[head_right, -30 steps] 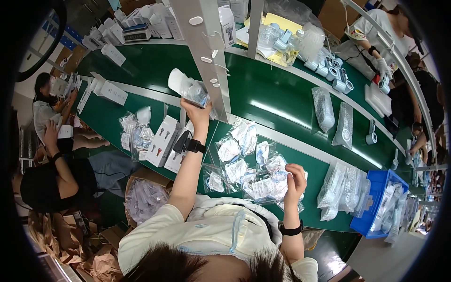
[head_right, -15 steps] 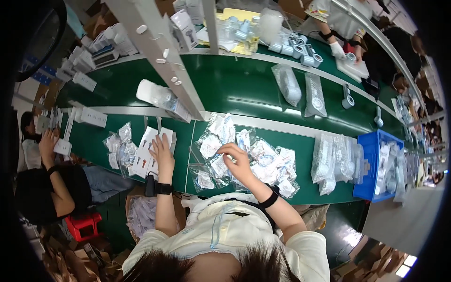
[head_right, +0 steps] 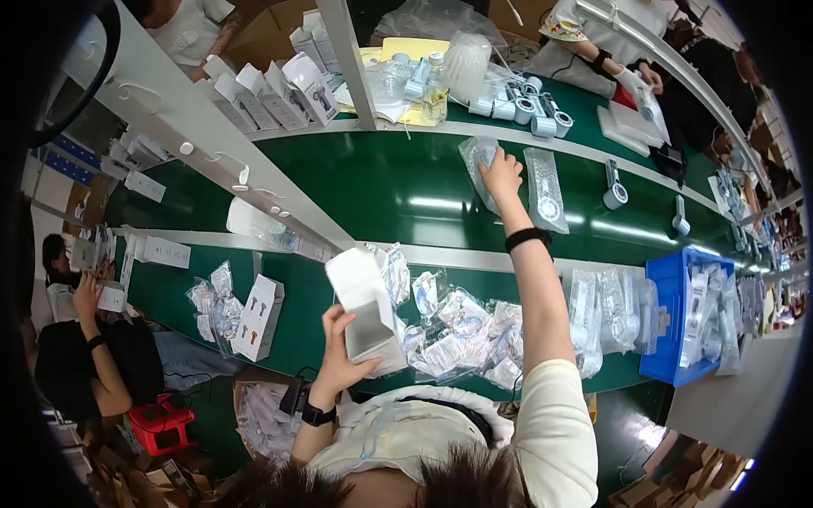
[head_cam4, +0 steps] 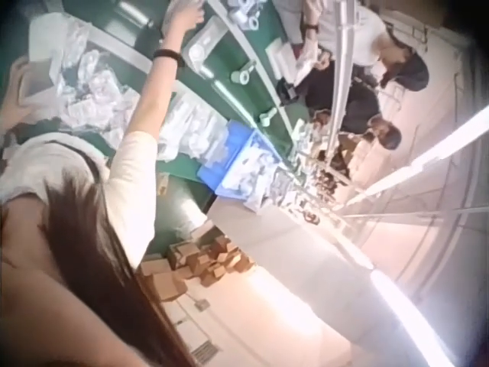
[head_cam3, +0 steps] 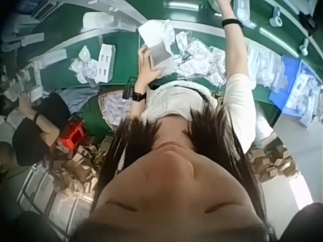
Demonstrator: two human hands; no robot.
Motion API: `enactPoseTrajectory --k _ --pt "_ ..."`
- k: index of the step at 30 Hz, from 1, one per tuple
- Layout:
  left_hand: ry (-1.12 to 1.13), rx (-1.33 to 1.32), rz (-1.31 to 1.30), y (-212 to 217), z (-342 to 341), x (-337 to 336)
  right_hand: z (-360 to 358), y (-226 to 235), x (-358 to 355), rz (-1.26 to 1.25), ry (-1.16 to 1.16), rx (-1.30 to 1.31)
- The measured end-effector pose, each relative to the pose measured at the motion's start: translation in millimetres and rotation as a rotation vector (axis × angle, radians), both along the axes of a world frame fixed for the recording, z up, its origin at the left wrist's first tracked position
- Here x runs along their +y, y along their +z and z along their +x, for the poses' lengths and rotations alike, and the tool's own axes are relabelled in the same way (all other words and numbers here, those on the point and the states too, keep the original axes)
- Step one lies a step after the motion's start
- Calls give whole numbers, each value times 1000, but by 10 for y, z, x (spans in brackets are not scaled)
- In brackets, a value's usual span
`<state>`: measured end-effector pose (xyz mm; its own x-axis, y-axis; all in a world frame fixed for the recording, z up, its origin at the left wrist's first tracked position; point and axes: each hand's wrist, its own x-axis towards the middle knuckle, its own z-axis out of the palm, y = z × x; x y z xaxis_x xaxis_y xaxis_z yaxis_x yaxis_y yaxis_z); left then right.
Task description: The person packages handheld fans by hand, placing a bubble-wrapped fan, a charging cable, and a manual into a box. They close the box, set it aside, and repeat the process with several more units.
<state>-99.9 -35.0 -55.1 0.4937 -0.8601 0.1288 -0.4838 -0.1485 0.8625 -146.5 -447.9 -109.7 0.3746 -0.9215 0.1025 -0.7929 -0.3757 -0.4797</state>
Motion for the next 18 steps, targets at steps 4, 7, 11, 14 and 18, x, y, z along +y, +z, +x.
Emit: enactPoseTrajectory --k 4,7,11,14,18 --pt "-98 64 50 -46 41 -486 317 -490 -576 247 -63 338" --pt "-111 135 104 -178 68 -577 477 -530 -609 341 2 382" --pt "-99 162 25 -244 72 -680 67 -169 -565 404 322 -165" --pt "27 263 16 -257 55 -608 -75 666 341 738 273 -965" --pt "109 104 -50 -228 -100 -687 -484 1203 1462 986 62 -1513"
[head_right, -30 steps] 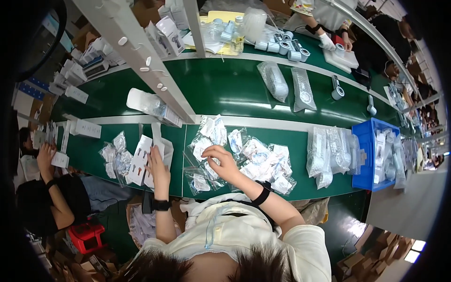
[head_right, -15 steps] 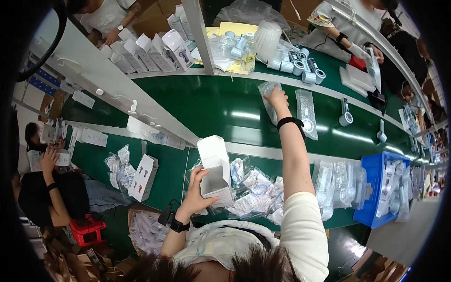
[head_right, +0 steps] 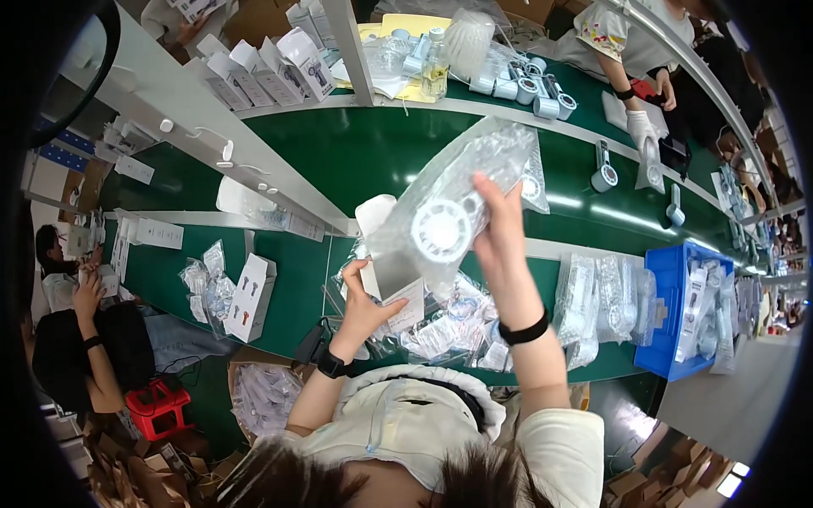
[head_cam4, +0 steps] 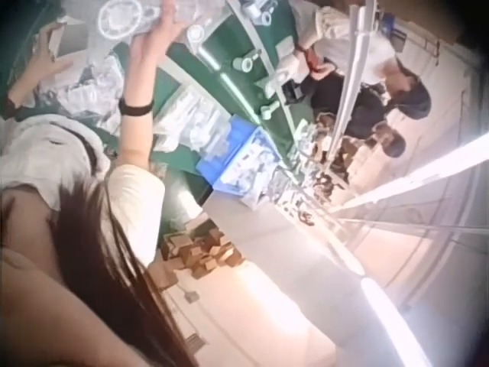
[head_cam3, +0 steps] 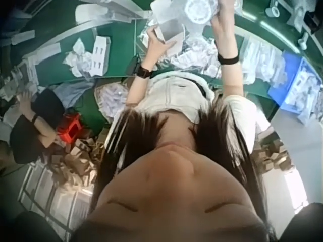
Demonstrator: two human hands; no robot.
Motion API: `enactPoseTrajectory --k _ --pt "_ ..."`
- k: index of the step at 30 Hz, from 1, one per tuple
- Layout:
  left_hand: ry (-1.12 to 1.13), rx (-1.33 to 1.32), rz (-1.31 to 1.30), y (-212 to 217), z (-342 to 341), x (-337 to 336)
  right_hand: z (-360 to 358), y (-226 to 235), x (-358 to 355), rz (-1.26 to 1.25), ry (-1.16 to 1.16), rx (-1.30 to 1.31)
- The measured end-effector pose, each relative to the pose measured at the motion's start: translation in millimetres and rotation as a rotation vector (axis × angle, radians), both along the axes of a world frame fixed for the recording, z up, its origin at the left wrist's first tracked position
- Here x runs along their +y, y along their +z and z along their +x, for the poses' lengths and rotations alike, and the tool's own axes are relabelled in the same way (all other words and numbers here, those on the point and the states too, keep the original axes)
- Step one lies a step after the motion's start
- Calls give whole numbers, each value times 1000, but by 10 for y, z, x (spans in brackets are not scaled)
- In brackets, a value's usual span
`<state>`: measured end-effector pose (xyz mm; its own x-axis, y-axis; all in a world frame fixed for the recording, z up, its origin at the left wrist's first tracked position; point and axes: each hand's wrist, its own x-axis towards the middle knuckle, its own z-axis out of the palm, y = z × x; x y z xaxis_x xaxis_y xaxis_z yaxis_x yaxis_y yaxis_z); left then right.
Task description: The person packages handheld fans by hand, placing a bubble-wrapped fan, a charging cable, and a manual into a box. They close the box, set it aside, and repeat the process with several more units.
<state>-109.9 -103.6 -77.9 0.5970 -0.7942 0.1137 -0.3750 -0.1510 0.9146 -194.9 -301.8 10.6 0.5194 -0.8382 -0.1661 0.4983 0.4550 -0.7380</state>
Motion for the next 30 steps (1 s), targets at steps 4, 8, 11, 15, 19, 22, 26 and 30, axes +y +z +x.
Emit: enactPoseTrajectory --k 4,8,11,15,19,22,26,30 --pt "52 -94 -70 -13 -192 -105 149 -249 693 -60 -325 142" --pt "159 -86 -47 -33 -305 -58 100 -352 866 -509 -609 415" --pt "104 -299 -164 -87 -382 -121 45 -380 937 -991 -671 625" --pt "-12 -461 -364 -125 -304 -124 -169 -218 1024 -1342 -280 844" --pt "52 -240 -357 -100 -231 13 -295 -178 1062 -1567 0 841" --pt "139 -67 -323 -163 22 194 -204 -405 867 -1425 9 760" --pt "126 -98 -295 -138 130 569 245 -1243 608 -1065 230 819" --pt "57 -130 -127 77 107 664 780 -1838 638 -1440 322 887"
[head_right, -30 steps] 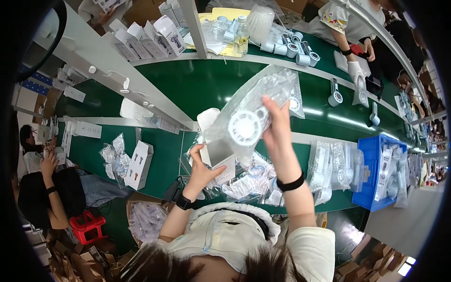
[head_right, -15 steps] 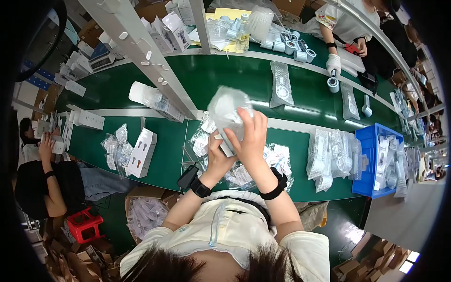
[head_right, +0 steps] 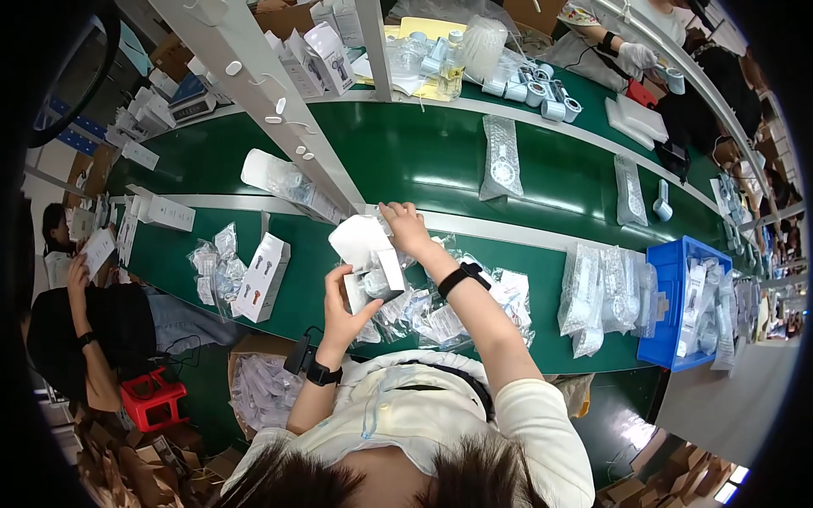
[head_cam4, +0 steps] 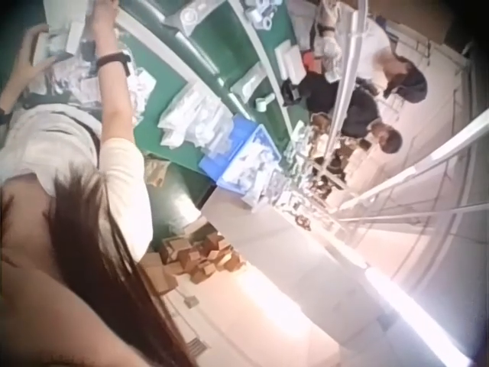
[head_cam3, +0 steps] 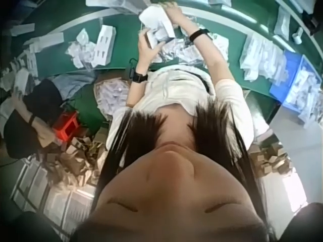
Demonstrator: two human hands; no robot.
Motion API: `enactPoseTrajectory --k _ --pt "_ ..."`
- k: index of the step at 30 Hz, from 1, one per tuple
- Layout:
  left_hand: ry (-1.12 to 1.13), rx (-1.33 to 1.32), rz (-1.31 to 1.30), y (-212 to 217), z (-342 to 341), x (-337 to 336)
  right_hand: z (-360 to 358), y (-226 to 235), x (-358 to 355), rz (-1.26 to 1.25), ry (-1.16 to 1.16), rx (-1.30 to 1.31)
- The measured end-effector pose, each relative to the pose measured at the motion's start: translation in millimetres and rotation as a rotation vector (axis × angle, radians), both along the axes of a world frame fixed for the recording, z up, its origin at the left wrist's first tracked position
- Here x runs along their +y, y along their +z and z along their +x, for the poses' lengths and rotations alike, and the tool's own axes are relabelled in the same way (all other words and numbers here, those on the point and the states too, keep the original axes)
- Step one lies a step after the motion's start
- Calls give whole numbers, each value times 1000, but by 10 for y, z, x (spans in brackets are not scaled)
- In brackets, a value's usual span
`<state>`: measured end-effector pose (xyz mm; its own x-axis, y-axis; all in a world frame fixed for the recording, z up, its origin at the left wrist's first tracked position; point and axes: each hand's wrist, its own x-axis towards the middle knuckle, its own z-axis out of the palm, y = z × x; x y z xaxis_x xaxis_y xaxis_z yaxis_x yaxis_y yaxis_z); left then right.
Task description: The person packages handheld fans by hand, placing a bubble-wrapped fan, a charging cable, and a manual into a box. They close the box, set it aside, and repeat the process with several more units.
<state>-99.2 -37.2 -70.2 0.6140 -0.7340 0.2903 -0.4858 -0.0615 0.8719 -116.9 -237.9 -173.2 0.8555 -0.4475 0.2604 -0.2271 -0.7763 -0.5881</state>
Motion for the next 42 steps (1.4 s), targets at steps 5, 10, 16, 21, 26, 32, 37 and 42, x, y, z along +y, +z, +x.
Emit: enactPoseTrajectory --k 5,10,16,21,26,32,37,42 --pt "84 -99 147 380 -53 -41 125 -38 -12 -152 132 184" --pt "74 -206 243 464 36 -77 -324 645 -197 186 -105 -248" --pt "63 -83 358 456 256 -225 -848 1667 192 279 206 -692" --pt "37 -31 277 418 355 -307 -697 1655 468 -238 789 -259" --pt "50 10 208 281 383 -275 -621 1507 417 -364 849 296" --pt "77 249 220 287 285 -116 -811 1197 346 5 453 -172" --pt "103 493 -109 370 447 71 -589 801 702 398 205 -104" --pt "500 -405 175 -87 1568 908 238 1017 1072 754 182 -356"
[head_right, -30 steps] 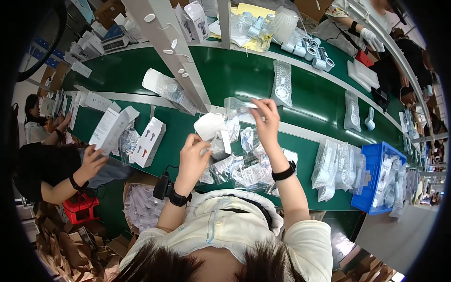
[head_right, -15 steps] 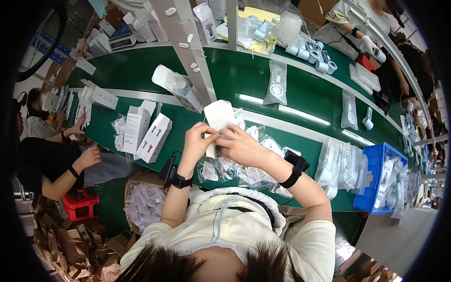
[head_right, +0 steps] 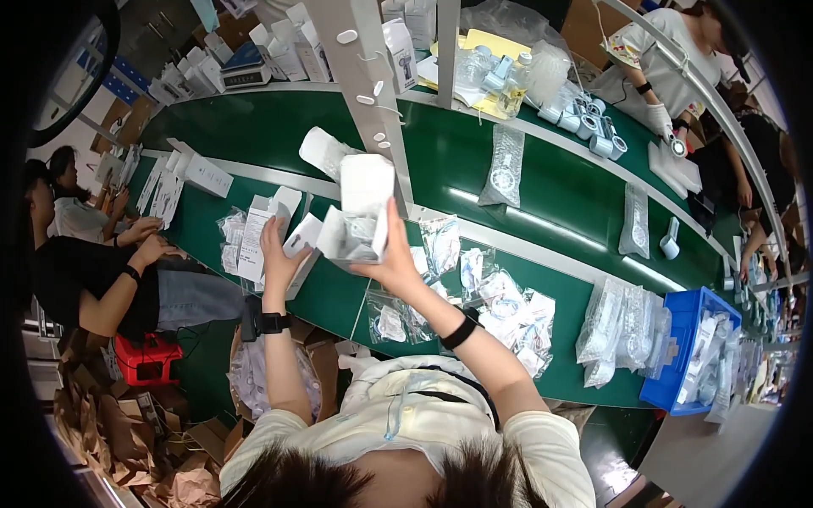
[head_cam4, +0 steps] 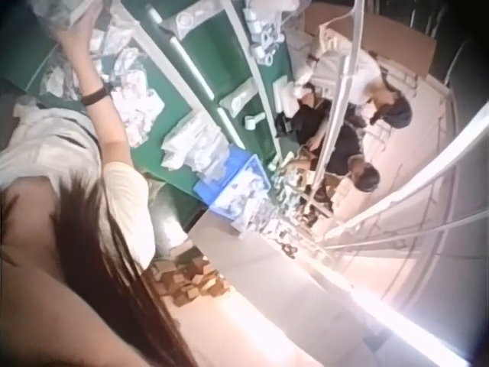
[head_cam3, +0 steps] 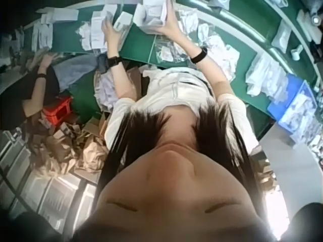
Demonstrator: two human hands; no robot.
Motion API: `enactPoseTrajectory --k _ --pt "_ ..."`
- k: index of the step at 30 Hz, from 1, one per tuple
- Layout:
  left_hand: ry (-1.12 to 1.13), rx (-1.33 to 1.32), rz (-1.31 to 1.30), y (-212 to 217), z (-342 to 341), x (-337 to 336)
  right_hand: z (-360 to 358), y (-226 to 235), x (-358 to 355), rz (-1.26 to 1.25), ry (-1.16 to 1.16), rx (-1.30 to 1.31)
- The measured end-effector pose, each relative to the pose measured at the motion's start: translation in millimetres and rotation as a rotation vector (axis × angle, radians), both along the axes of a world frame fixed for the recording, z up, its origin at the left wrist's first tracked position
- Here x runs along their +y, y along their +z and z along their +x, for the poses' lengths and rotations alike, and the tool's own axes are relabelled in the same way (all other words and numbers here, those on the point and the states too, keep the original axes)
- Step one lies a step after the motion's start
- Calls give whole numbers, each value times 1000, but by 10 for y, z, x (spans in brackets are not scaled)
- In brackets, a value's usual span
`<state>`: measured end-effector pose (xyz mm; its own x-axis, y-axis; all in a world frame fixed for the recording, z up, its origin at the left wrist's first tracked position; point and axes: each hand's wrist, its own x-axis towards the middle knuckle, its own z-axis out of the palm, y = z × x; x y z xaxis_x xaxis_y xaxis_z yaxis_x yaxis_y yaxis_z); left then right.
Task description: The person packages handheld fans by hand, placing a bubble-wrapped fan, a charging cable, and a manual into a box. They close the box, set it aside, and repeat the process with several more units.
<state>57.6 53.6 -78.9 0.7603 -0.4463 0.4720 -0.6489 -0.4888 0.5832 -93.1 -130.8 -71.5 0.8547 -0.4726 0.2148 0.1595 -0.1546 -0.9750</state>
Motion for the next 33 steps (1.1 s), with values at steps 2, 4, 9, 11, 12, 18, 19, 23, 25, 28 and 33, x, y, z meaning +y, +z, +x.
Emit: enactPoseTrajectory --k 2,4,9,11,12,18,19,23,25,28,33 --pt "39 4 576 -330 125 236 309 -14 166 -142 3 14" --pt "49 87 588 -360 122 244 518 -325 239 -178 26 33" --pt "309 218 -120 121 -321 430 332 -437 85 -373 -60 -39" --pt "276 362 -560 743 -821 417 40 -221 -64 -430 -10 -120" --pt "152 411 -581 937 -1033 458 -83 -254 -211 -396 -72 -140" --pt "-644 501 -163 802 -1377 -141 214 -406 -1997 -623 -817 447" --pt "-677 457 -353 569 -1426 -409 360 -510 -2225 -635 -831 617" --pt "-759 434 27 485 -1542 -1170 724 -886 -2677 -377 -462 1029" --pt "-807 507 81 340 -1563 -1306 746 -919 -2758 -312 -418 940" --pt "-834 507 151 219 -1586 -1467 467 -892 -2857 -166 -371 784" --pt "-728 497 -49 141 -1556 -1530 -594 213 -2537 746 -356 -149"
